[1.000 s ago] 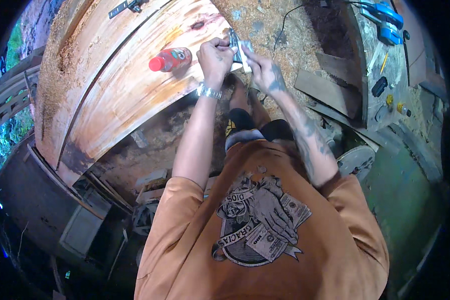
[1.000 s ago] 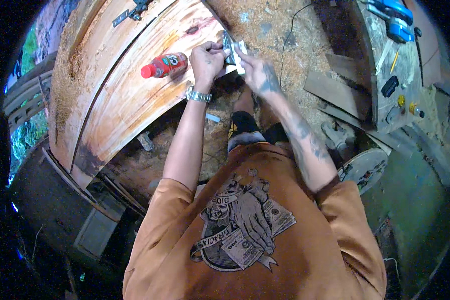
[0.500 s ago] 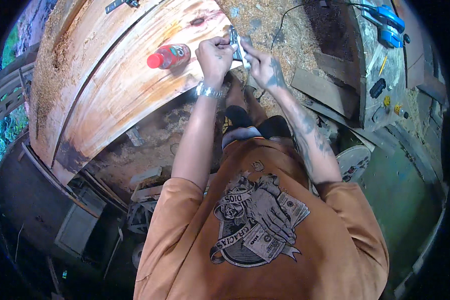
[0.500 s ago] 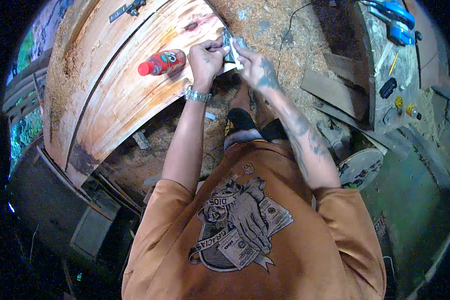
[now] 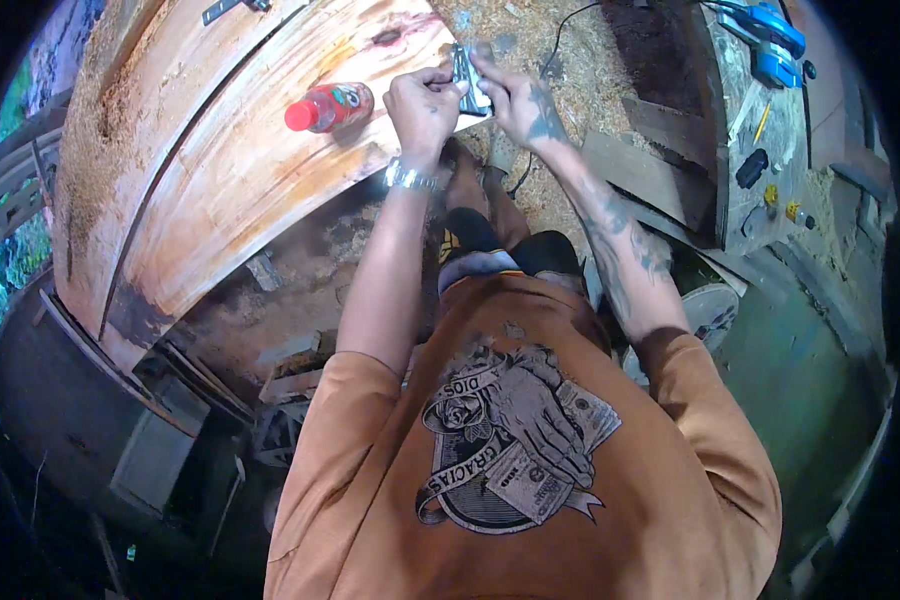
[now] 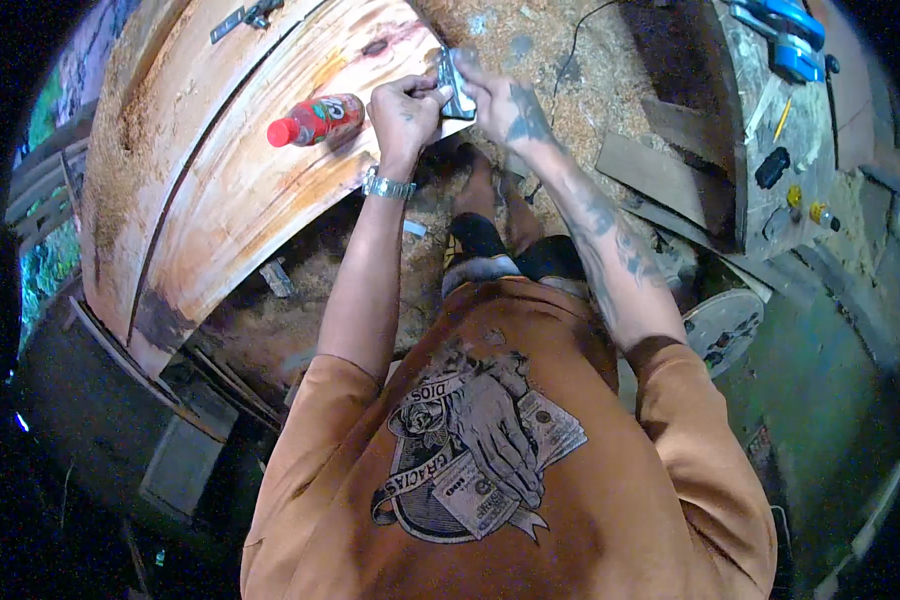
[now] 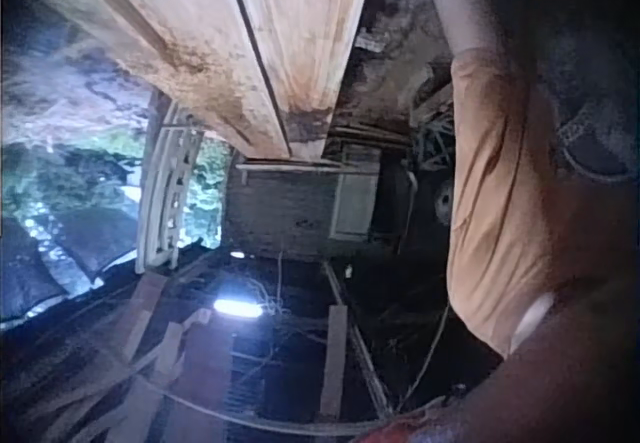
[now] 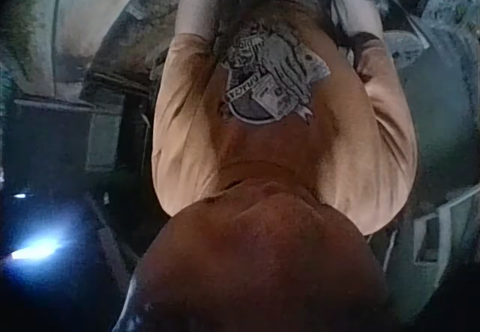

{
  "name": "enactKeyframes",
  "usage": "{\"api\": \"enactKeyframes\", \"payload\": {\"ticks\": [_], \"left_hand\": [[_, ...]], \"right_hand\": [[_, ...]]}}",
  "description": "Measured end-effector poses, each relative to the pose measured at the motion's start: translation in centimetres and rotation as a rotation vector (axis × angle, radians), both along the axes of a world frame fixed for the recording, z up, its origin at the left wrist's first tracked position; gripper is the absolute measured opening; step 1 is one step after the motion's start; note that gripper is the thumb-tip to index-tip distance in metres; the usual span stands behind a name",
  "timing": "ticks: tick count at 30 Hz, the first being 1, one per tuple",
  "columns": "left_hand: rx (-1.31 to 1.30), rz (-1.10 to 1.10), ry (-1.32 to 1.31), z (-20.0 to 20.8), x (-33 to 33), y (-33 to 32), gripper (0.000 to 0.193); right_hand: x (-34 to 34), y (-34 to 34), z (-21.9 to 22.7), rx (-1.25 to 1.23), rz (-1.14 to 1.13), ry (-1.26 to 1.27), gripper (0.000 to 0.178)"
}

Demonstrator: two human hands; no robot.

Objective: The person sharpens a chisel using a small handheld sharpening stone, repeatedly sliding the stone along the metal edge while holding the tool by hand.

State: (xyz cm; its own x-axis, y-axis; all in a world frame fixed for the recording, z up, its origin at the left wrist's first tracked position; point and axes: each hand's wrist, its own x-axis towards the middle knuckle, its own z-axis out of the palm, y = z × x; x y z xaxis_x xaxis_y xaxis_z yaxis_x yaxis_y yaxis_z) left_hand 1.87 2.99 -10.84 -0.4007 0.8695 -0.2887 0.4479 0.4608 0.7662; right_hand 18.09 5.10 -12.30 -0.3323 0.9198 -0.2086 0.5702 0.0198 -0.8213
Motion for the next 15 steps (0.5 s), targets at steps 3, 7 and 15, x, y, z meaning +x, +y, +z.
{"api": "enactKeyframes", "payload": {"ticks": [3,7,15], "left_hand": [[0.005,0.061,-0.055,-0.4,-0.2,-0.1,0.021],[0.001,0.037,-0.042,0.1,0.5,0.6,0.019],[-0.037,0.029,-0.022,-0.7,-0.3,0.2,0.024]], "right_hand": [[1.2,-2.3,1.8,-0.042,0.099,-0.079,0.041],[0.4,-0.2,-0.6,0.068,0.003,0.001,0.041],[1.2,-2.8,2.0,0.041,0.082,0.021,0.04]]}}
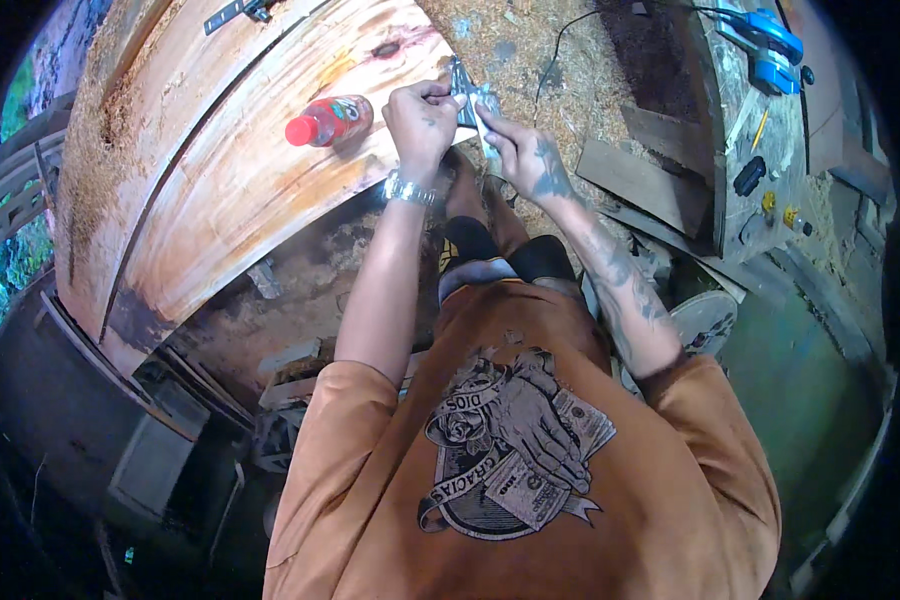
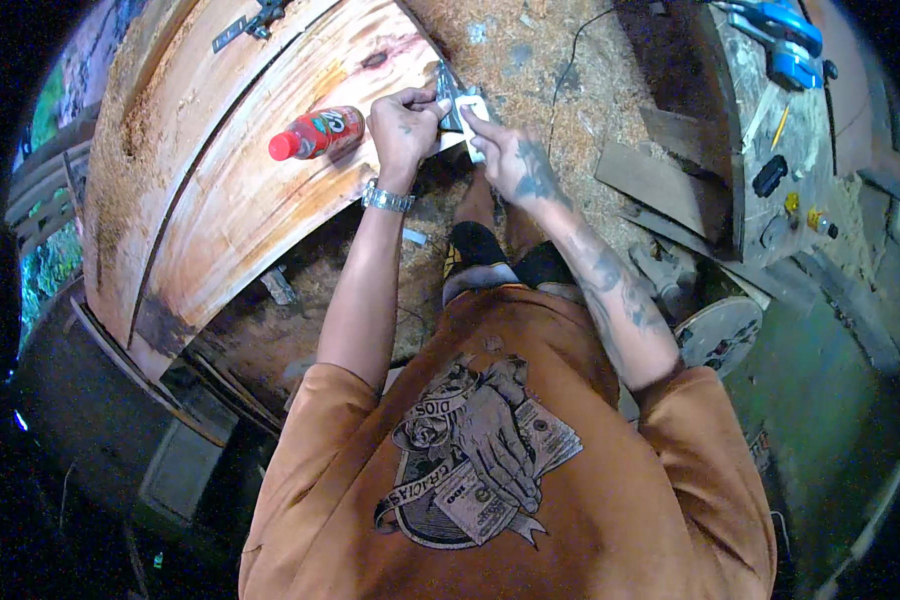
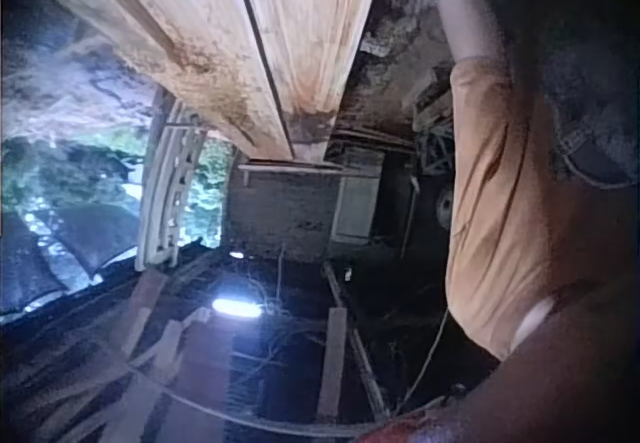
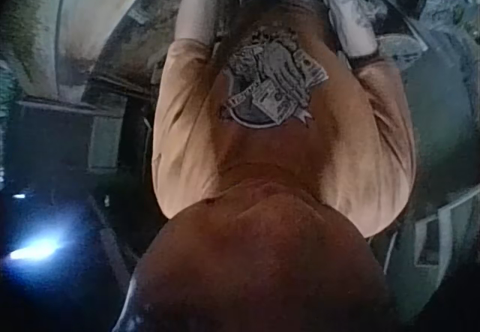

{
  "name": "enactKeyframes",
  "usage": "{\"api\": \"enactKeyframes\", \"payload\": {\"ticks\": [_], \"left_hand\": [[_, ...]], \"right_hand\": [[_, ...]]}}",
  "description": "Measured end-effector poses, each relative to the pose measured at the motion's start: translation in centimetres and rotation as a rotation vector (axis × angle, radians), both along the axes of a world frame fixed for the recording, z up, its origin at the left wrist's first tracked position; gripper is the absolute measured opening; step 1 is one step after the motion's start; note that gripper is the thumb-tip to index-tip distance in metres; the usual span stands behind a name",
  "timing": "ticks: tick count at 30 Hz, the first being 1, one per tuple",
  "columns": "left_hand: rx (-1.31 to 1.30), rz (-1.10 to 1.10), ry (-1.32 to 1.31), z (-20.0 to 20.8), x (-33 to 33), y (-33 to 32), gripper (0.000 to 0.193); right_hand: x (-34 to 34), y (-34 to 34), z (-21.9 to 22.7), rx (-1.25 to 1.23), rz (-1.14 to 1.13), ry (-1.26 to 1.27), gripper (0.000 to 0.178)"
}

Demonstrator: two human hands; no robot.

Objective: The person sharpens a chisel using a small handheld sharpening stone, repeatedly sliding the stone along the metal edge while holding the tool by hand.

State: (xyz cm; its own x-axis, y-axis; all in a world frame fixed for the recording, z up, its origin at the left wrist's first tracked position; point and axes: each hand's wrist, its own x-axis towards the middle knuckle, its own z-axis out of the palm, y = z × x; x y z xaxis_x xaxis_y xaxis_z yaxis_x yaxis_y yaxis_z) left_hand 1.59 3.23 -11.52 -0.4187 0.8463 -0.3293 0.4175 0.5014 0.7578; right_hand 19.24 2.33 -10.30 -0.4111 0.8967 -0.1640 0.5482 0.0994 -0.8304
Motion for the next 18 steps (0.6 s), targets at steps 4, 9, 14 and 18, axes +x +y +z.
{"api": "enactKeyframes", "payload": {"ticks": [4,9,14,18], "left_hand": [[0.049,-0.018,-0.024,0.8,0.6,0.1,0.023],[0.009,0.072,-0.057,-0.4,0.0,-0.3,0.024],[0.056,0.025,-0.009,0.4,1.1,0.2,0.022],[0.027,0.052,0.0,0.1,0.4,-0.6,0.021]], "right_hand": [[-2.1,5.0,-2.3,0.024,-0.125,0.093,0.036],[-0.3,-1.1,-0.2,0.005,-0.036,-0.023,0.043],[-1.9,4.7,-2.6,0.022,-0.129,0.044,0.035],[-0.1,0.0,-0.2,-0.098,-0.023,-0.02,0.041]]}}
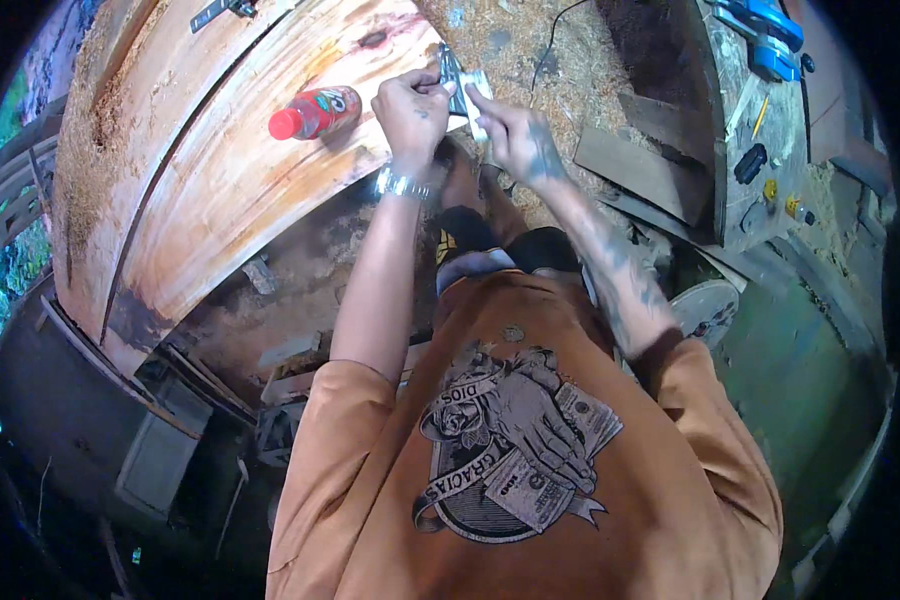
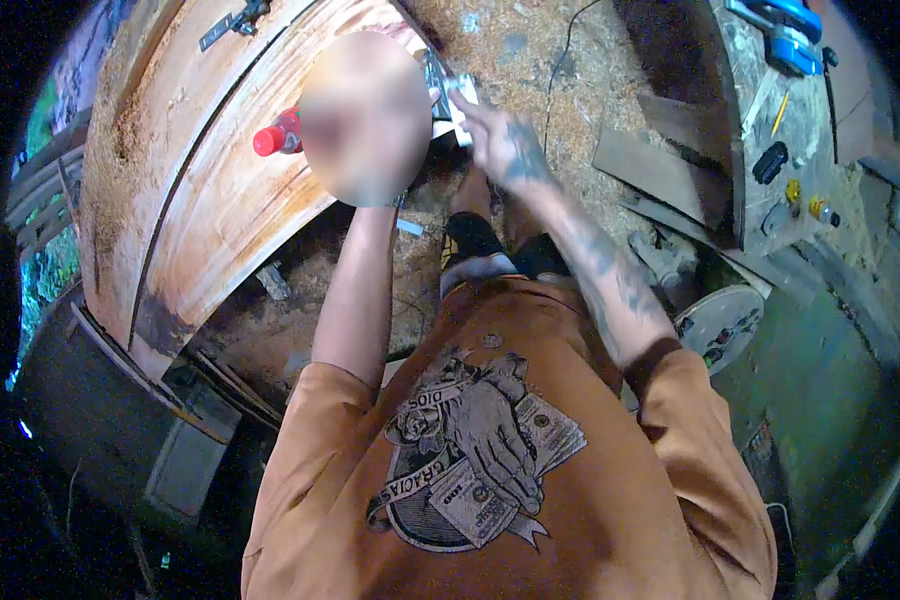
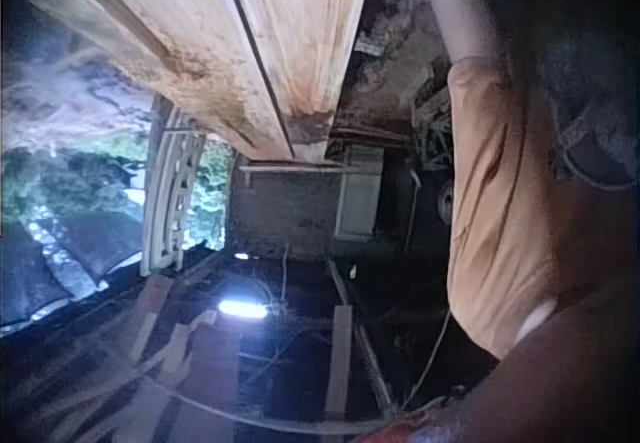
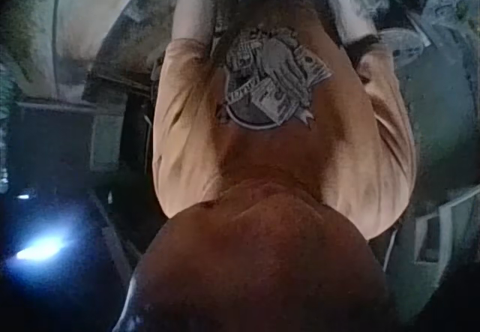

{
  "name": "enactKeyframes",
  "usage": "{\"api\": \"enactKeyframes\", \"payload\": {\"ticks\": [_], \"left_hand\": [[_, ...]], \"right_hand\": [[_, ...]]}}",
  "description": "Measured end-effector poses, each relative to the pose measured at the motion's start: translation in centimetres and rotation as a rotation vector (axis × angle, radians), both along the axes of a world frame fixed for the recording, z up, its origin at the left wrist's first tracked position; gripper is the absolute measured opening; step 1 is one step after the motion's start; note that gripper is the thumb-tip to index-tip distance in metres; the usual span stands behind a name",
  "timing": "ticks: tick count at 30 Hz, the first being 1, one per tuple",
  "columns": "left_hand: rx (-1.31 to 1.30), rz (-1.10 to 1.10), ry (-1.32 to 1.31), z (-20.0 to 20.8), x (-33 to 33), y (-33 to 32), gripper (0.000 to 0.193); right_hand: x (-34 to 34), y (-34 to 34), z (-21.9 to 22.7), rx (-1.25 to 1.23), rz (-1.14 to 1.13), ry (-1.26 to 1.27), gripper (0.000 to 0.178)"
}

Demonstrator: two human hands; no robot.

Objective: The person sharpens a chisel using a small handheld sharpening stone, repeatedly sliding the stone along the metal edge while holding the tool by hand.

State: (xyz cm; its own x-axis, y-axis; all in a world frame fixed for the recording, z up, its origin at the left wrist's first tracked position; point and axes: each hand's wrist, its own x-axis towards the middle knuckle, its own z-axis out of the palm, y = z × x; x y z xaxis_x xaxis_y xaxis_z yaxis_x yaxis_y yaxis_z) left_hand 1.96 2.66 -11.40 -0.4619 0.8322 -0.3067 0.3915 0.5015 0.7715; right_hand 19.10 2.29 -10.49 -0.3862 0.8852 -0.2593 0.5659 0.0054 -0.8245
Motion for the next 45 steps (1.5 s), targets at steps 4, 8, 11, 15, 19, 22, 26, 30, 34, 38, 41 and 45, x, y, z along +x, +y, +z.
{"api": "enactKeyframes", "payload": {"ticks": [4,8,11,15,19,22,26,30,34,38,41,45], "left_hand": [[0.016,-0.021,-0.001,0.9,0.8,0.7,0.019],[0.063,-0.02,0.021,0.1,0.6,0.2,0.019],[0.021,0.023,-0.043,-0.4,0.1,0.0,0.02],[0.03,-0.032,-0.002,0.5,0.7,0.6,0.022],[0.025,-0.022,0.01,0.9,-0.1,0.3,0.022],[0.001,0.007,-0.01,0.7,0.4,0.5,0.022],[0.037,-0.019,-0.001,1.2,0.9,0.3,0.021],[0.05,0.019,0.039,-0.3,0.1,0.0,0.019],[0.07,-0.029,0.026,1.3,1.0,0.3,0.02],[0.061,-0.005,0.023,-0.8,0.2,-0.1,0.026],[0.09,-0.005,0.035,0.3,0.5,0.3,0.021],[0.07,0.016,0.036,-0.1,0.3,-0.4,0.02]], "right_hand": [[-0.7,2.4,-1.2,0.047,-0.03,-0.056,0.042],[-1.0,2.8,-2.0,0.147,-0.068,0.061,0.038],[0.1,-1.2,-0.7,0.117,-0.049,0.102,0.038],[-1.7,4.1,-1.3,0.154,-0.102,-0.003,0.037],[-0.4,1.1,-1.2,0.079,-0.001,0.003,0.036],[0.0,0.1,-1.2,0.046,0.007,0.011,0.037],[-1.4,3.8,-2.9,0.196,-0.092,0.07,0.042],[0.0,-0.2,-0.9,0.085,0.025,-0.052,0.041],[-1.9,4.5,-2.8,0.303,-0.112,0.077,0.042],[0.3,-1.1,-1.4,0.129,-0.009,0.01,0.035],[-1.7,3.0,0.1,0.046,-0.058,-0.055,0.036],[-0.6,1.4,-0.6,0.082,-0.013,-0.04,0.036]]}}
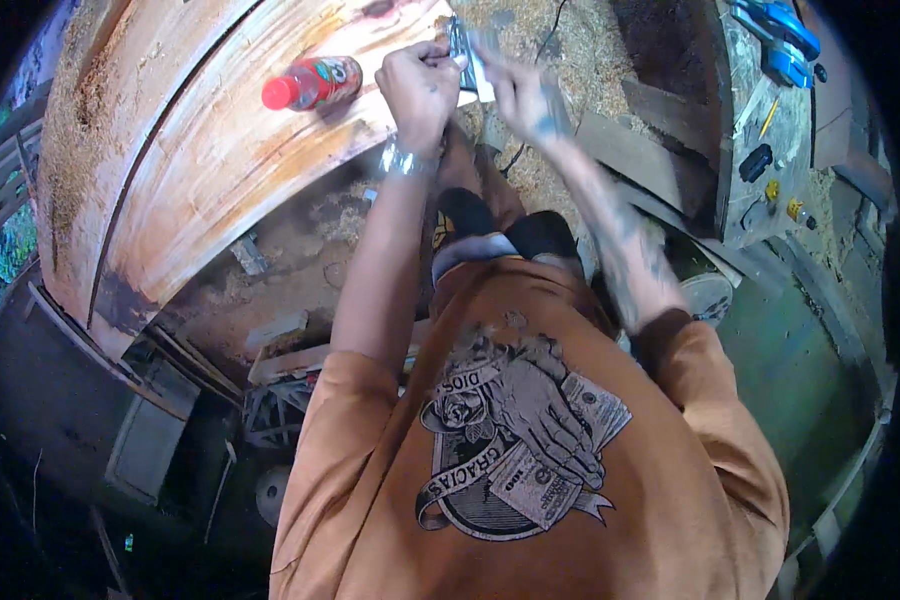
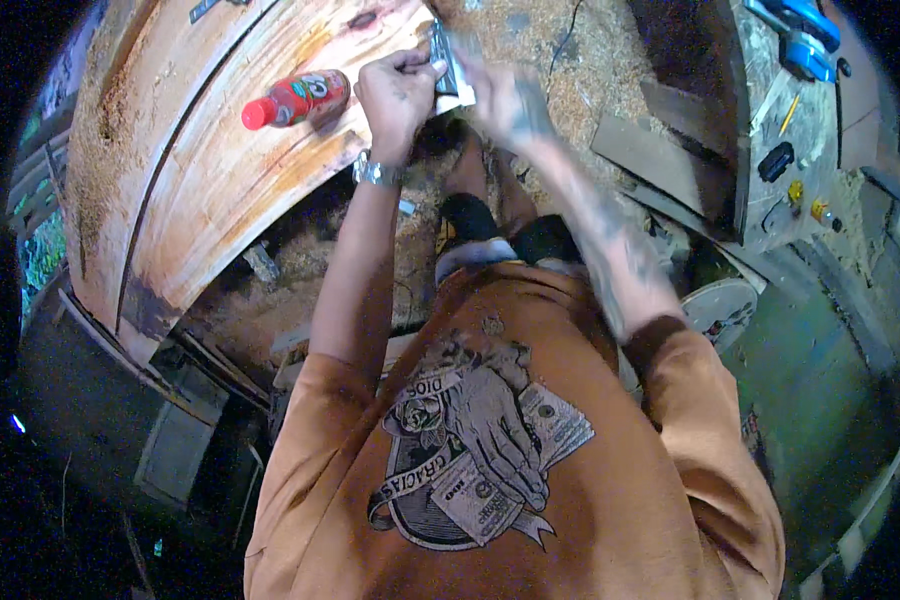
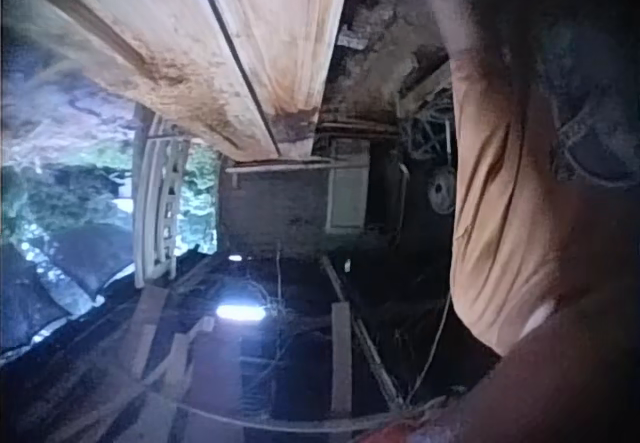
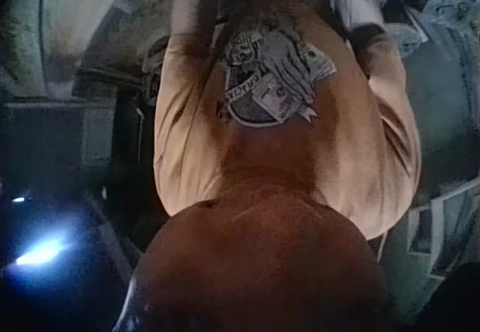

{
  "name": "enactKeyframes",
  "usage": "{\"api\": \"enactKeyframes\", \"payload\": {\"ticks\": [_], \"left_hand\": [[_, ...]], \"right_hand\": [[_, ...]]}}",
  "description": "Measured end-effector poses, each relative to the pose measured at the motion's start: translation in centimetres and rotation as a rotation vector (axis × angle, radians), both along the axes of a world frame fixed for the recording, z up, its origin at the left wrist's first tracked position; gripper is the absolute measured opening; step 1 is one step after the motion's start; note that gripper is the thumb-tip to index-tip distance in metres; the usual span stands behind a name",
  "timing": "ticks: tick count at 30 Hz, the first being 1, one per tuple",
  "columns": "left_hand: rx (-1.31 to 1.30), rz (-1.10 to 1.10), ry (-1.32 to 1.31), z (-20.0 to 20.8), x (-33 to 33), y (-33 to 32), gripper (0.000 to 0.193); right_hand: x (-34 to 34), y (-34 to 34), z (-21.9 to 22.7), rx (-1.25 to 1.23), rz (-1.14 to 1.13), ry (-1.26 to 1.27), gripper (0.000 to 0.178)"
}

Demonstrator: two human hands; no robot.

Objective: The person sharpens a chisel using a small handheld sharpening stone, repeatedly sliding the stone along the metal edge while holding the tool by hand.

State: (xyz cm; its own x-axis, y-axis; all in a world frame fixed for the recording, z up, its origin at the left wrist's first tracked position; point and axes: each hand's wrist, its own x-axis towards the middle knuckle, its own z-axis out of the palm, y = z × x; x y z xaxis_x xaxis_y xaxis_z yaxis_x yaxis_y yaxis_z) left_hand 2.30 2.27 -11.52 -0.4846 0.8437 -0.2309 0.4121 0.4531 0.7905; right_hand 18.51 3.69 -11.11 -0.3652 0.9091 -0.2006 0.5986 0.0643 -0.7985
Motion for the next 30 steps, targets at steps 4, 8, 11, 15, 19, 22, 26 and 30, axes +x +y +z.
{"api": "enactKeyframes", "payload": {"ticks": [4,8,11,15,19,22,26,30], "left_hand": [[0.011,-0.022,-0.012,0.6,0.1,0.8,0.02],[0.007,-0.003,-0.018,-0.8,-0.6,-0.1,0.02],[-0.026,-0.068,-0.02,0.3,-0.1,1.2,0.027],[-0.06,-0.112,0.036,0.1,-0.4,0.3,0.027],[-0.013,-0.108,0.008,-0.1,-0.4,0.6,0.027],[-0.029,-0.096,0.011,0.8,-0.3,1.1,0.029],[-0.029,-0.047,-0.063,-0.2,-0.3,0.7,0.028],[0.016,-0.096,-0.02,1.0,-0.1,1.2,0.022]], "right_hand": [[-0.2,0.8,-0.4,0.103,-0.015,0.042,0.037],[-0.5,0.1,0.5,0.023,0.001,0.064,0.037],[0.6,-0.5,-1.1,0.159,-0.02,0.142,0.037],[-0.9,2.5,-1.7,0.074,-0.043,0.096,0.043],[0.2,-1.1,-0.6,0.172,-0.012,0.129,0.037],[-1.7,4.4,-1.2,0.017,-0.025,0.079,0.046],[1.2,-2.1,-1.0,0.198,0.018,0.12,0.037],[-1.4,4.5,-2.0,0.132,-0.037,0.105,0.04]]}}
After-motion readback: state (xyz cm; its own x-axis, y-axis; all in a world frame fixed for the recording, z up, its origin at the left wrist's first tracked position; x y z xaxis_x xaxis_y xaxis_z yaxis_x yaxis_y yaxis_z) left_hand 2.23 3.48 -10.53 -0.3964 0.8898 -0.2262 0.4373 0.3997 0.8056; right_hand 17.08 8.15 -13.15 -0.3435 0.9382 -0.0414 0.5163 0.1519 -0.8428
